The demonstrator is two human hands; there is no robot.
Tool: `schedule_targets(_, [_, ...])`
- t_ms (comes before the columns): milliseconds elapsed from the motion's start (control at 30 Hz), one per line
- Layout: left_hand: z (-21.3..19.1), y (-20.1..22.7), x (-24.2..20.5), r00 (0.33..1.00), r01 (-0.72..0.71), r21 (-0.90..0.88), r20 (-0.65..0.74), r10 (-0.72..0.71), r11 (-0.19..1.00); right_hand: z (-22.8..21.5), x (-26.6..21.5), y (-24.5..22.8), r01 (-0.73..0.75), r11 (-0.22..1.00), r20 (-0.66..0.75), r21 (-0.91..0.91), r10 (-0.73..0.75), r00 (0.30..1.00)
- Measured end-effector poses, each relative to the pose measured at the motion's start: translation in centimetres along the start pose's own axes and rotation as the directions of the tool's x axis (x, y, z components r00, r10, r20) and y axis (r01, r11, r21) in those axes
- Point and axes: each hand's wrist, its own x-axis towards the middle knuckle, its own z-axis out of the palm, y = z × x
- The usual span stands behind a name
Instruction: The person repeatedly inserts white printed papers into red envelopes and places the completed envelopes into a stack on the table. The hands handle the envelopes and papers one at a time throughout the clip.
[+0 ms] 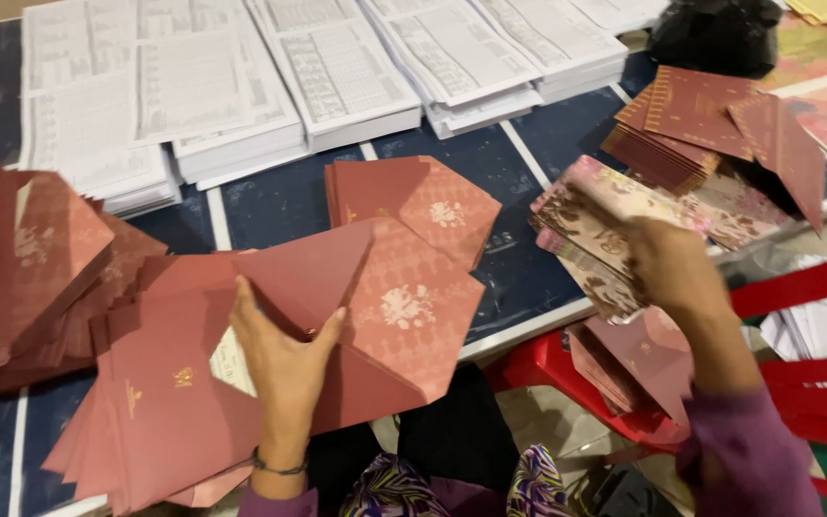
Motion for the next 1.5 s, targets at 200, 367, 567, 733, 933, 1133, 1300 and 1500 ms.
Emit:
schedule_targets(200, [2.2,-0.6,0.1,0.986,-0.162,0.036,-0.043,0.164,0.986,1.5,-7.5,-1.6,0.503,0.842,-0.739,-0.197,-0.465,0.488])
schedule_targets(367, [2.2,1.9,-0.2,0.996,-0.075,0.050,0.059,0.072,0.996,8.9,-8.7,-3.9,0.433,0.606,-0.521,0.667,-0.035,0.853])
schedule_targets(567, [3.2,0.4,-0.1,0.991,-0.136,0.011,-0.015,0.136,0.991,11.4,-8.3,-5.6,0.395,0.276,-0.368,0.876,-0.145,0.918])
schedule_targets(733, [2.7,0.5,-0.9,0.953,-0.286,-0.107,-0.136,0.271,0.952,10.9,-7.4,-5.8,0.368,0.333,-0.354,0.868,-0.105,0.929])
schedule_targets(933, [3.1,-0.1,-0.6,0.925,-0.366,-0.083,-0.143,0.352,0.927,11.1,-7.2,-6.4,0.389,0.362,-0.363,0.847,-0.140,0.921])
schedule_targets(1133, [2.8,-0.4,-0.3,0.934,-0.348,-0.055,-0.110,0.341,0.936,13.5,-7.2,-6.7,0.364,0.406,-0.340,0.838,-0.131,0.931])
schedule_targets(1300, [4.9,-0.8,-2.2,0.952,-0.296,-0.079,-0.107,0.288,0.952,14.9,-10.6,-14.4,0.375,0.371,-0.355,0.849,-0.125,0.927])
schedule_targets(1500, [0.5,0.3,-1.8,0.966,-0.256,-0.109,-0.051,0.252,0.961,18.2,-9.5,-14.8,0.333,0.458,-0.272,0.824,-0.195,0.942])
